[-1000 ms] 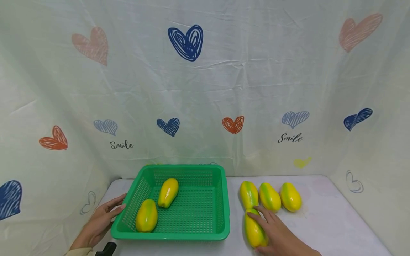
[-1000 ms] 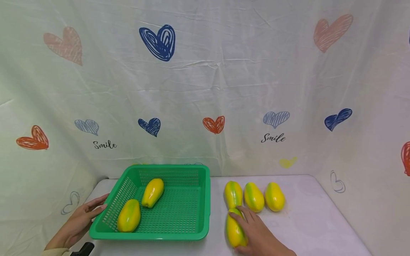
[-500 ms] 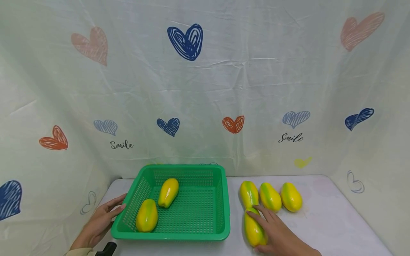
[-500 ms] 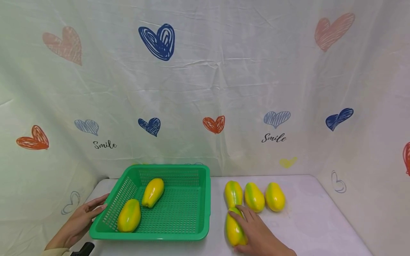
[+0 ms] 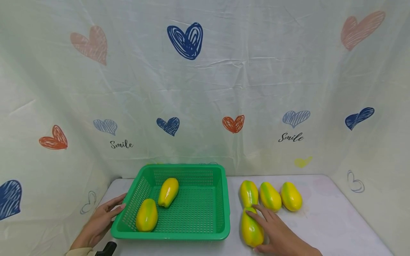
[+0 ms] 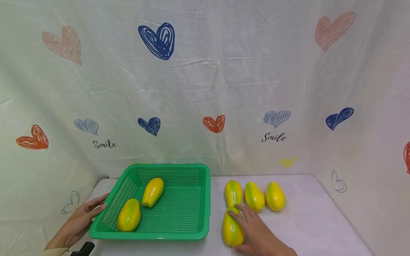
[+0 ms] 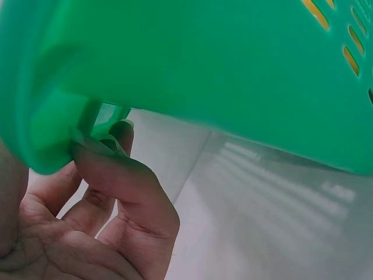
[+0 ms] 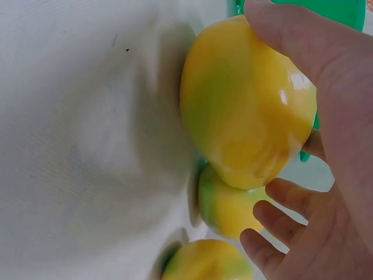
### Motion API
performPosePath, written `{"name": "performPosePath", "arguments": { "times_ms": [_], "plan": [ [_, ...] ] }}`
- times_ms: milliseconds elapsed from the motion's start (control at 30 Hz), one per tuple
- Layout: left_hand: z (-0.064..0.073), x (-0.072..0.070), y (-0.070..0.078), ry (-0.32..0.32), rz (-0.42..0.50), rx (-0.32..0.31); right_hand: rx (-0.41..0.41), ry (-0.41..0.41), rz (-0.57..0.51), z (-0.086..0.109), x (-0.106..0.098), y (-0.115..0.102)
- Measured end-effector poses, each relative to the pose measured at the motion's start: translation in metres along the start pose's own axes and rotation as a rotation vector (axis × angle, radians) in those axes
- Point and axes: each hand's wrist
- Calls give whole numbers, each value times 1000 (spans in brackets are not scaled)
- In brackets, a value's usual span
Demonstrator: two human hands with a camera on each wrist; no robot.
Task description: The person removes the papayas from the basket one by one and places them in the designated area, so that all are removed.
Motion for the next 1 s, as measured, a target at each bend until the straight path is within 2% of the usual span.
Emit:
{"name": "performPosePath", "arguments": {
  "times_ms": [233,533,733,900,1000],
  "plan": [
    [0,0,2,-2,2,5,-10,-7,19,-3,-5,-4],
    [0,-1,1,-10,9,20,-105,99,61,-13,-25,-19],
    [-1,0,0,0,-11,-5,-82,82,56,-24,-39,-33],
    [-2,0,1,4,-11,-8,-152,120,69,-33,-46,-41],
    [-1,0,0,7,-11,-14,-176,114,93,-41,-48,-46]
  ]
}}
Point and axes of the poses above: each hand's wrist, its own z-axis away from the middle knuckle, its own x-axis out of the palm, y = z × x, and after that the axes turned 11 degrees about -z, right-handed
